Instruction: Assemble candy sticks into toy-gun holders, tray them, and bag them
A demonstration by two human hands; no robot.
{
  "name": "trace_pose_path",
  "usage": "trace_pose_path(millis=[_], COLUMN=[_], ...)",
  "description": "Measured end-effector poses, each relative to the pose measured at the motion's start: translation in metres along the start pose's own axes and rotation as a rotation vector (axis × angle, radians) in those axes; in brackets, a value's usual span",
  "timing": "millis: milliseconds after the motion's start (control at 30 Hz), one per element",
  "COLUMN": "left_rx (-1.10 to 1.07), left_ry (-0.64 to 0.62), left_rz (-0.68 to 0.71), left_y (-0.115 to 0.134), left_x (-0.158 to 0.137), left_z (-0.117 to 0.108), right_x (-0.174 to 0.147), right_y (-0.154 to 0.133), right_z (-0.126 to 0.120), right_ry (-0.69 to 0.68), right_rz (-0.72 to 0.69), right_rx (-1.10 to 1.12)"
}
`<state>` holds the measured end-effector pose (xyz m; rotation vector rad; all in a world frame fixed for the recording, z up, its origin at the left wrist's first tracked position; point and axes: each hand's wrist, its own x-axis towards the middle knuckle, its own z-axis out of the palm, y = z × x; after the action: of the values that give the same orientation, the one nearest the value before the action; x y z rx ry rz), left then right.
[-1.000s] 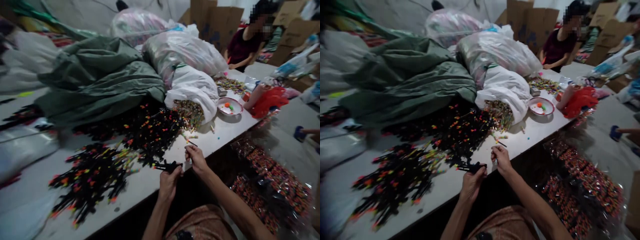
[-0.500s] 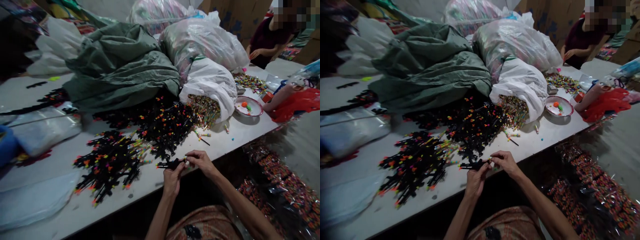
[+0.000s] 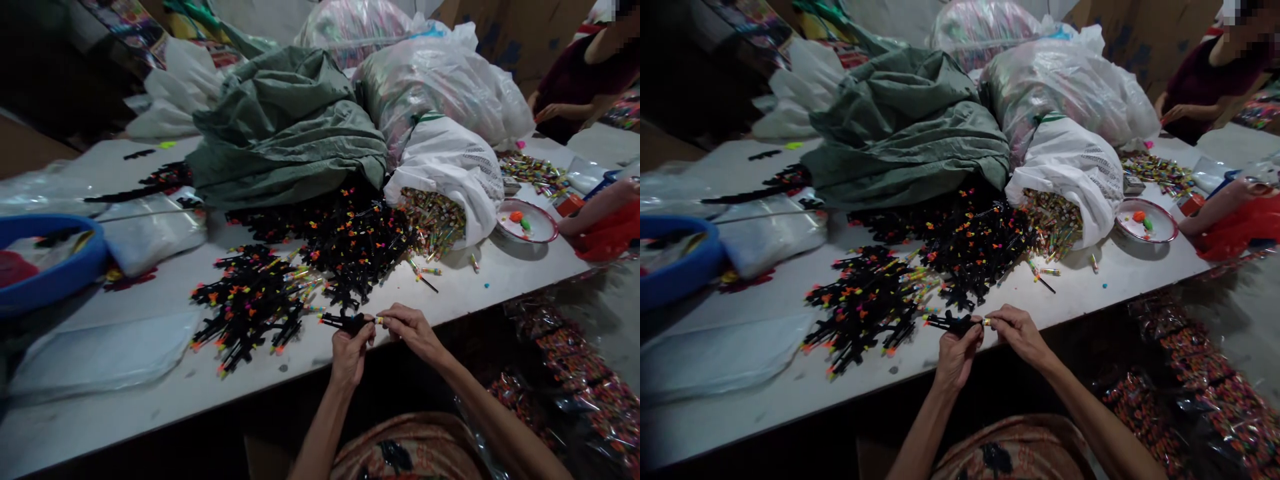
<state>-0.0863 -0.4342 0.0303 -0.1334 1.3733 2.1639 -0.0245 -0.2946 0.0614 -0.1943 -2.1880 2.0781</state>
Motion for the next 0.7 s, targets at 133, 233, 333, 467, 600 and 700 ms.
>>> trace_pose_path(millis=[133, 233, 333, 467, 600, 700], left_rx=[-0.095, -0.093, -0.049, -0.008, 0.166, 0.674], left_ry=[0.036, 0.083, 0.112, 0.226, 0.338, 0.303], left_rz=[-0.091, -0.092, -0.051, 0.111, 0.372, 0.469], left_y=[0.000, 0.002, 0.013, 0.048, 0.079, 0.072], left_x=[0.005, 0.005, 0.006, 0.017, 0.028, 0.035], left_z=[-0.011, -0.017, -0.020, -0.031, -0.061, -0.074], right_x=[-0.006, -0.006, 0.002, 0.018, 0.022, 0.022], right_y=[0.010, 0.018, 0.019, 0.020, 0.037, 0.046], right_z=[0.024, 0.043, 0.055, 0.049, 0.008, -0.043], right_ry=[0.092, 0.105, 0.048, 0.008, 0.140, 0.152], right_rz=[-0.152, -0.177, -0.180, -0.209, -0.122, -0.043], right_rx=[-0.289, -0.491, -0.556, -0.474, -0.514, -0.666])
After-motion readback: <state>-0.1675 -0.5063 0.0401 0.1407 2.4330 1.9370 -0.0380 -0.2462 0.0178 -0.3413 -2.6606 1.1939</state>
